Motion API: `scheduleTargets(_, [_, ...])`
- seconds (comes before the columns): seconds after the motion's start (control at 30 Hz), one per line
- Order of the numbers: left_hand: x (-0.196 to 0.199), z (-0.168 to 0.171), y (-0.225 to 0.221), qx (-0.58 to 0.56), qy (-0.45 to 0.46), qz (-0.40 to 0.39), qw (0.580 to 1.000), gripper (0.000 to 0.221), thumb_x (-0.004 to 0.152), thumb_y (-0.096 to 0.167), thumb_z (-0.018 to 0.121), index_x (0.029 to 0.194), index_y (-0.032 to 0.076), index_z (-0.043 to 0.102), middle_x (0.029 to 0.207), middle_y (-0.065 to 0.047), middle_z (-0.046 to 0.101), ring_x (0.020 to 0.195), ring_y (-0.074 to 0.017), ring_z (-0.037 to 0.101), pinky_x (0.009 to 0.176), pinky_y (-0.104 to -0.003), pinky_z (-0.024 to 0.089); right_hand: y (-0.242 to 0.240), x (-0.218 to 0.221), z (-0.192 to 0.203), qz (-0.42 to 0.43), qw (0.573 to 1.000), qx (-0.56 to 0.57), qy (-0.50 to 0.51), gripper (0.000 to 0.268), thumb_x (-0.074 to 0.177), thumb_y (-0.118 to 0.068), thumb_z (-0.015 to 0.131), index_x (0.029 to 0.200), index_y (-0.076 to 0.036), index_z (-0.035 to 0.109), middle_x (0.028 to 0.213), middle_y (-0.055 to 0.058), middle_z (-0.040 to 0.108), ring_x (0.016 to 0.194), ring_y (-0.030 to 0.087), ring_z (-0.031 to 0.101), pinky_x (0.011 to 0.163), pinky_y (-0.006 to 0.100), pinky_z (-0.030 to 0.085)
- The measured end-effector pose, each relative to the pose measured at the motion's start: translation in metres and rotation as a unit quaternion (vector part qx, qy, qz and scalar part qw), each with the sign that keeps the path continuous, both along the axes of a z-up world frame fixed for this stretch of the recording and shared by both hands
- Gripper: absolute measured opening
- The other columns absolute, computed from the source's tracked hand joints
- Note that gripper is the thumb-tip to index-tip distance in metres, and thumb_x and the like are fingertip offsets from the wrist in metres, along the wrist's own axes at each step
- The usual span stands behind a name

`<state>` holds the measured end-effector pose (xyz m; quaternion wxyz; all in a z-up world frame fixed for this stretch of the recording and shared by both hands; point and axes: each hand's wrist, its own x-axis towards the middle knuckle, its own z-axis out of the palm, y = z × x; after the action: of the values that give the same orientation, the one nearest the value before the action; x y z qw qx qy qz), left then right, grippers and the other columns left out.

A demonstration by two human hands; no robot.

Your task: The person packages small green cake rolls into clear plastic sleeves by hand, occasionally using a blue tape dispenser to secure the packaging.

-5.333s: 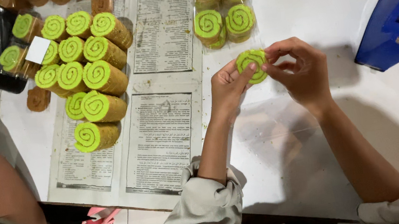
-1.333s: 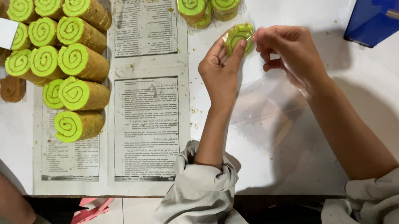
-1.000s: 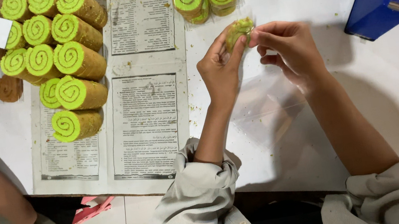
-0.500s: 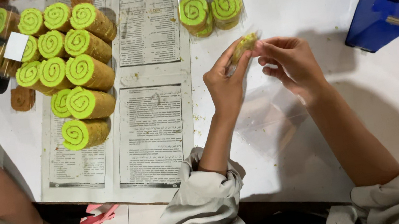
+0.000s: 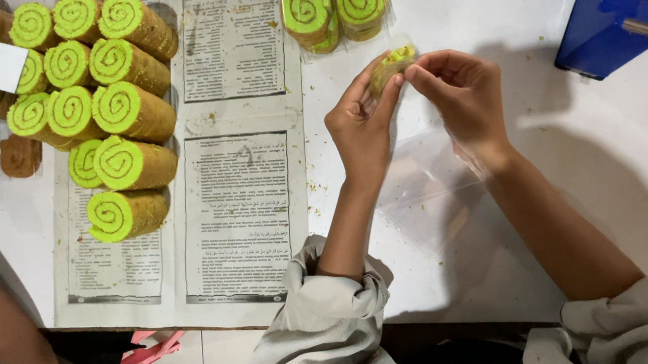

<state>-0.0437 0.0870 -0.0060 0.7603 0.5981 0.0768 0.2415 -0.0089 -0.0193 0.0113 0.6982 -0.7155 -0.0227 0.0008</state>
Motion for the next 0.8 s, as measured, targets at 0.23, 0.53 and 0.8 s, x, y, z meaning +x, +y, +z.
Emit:
scheduleTargets(0.23, [0.002, -0.006, 0.002, 0.007, -0.01, 0.009, 1.0, 0.035, 0.093, 0.006, 0.075, 0.127, 0.001, 0.068, 0.11, -0.019, 0.075, 0.106, -0.0164, 0.069, 0.093, -0.032, 0.06, 0.004, -0.004, -0.001, -0.018, 0.999, 0.008, -0.027, 0.008, 0.089, -0.007, 0.08, 0.093, -0.003, 0.075, 0.085, 0.005, 0.07, 0.08, 0.008, 0.063, 0.068, 0.02, 0.051])
scheduleTargets(0.53, [0.001, 0.0, -0.008, -0.052, -0.023, -0.012, 0.998, 0.036, 0.094, 0.005, 0.074, 0.129, -0.002, 0.065, 0.108, -0.019, 0.075, 0.103, -0.02, 0.071, 0.093, -0.034, 0.061, 0.006, -0.014, 0.009, -0.053, 0.991, -0.01, -0.12, 0.009, 0.089, -0.002, 0.085, 0.092, -0.001, 0.077, 0.09, 0.012, 0.074, 0.078, 0.009, 0.063, 0.064, 0.02, 0.048])
scheduleTargets(0.8, [0.002, -0.009, -0.012, -0.076, -0.031, -0.005, 0.997, 0.038, 0.094, 0.006, 0.075, 0.13, -0.002, 0.065, 0.107, -0.018, 0.075, 0.105, -0.0186, 0.068, 0.093, -0.034, 0.061, 0.011, -0.02, 0.02, -0.077, 0.99, -0.026, -0.117, 0.009, 0.085, 0.004, 0.083, 0.09, -0.002, 0.078, 0.088, 0.012, 0.074, 0.07, 0.007, 0.052, 0.065, 0.02, 0.045])
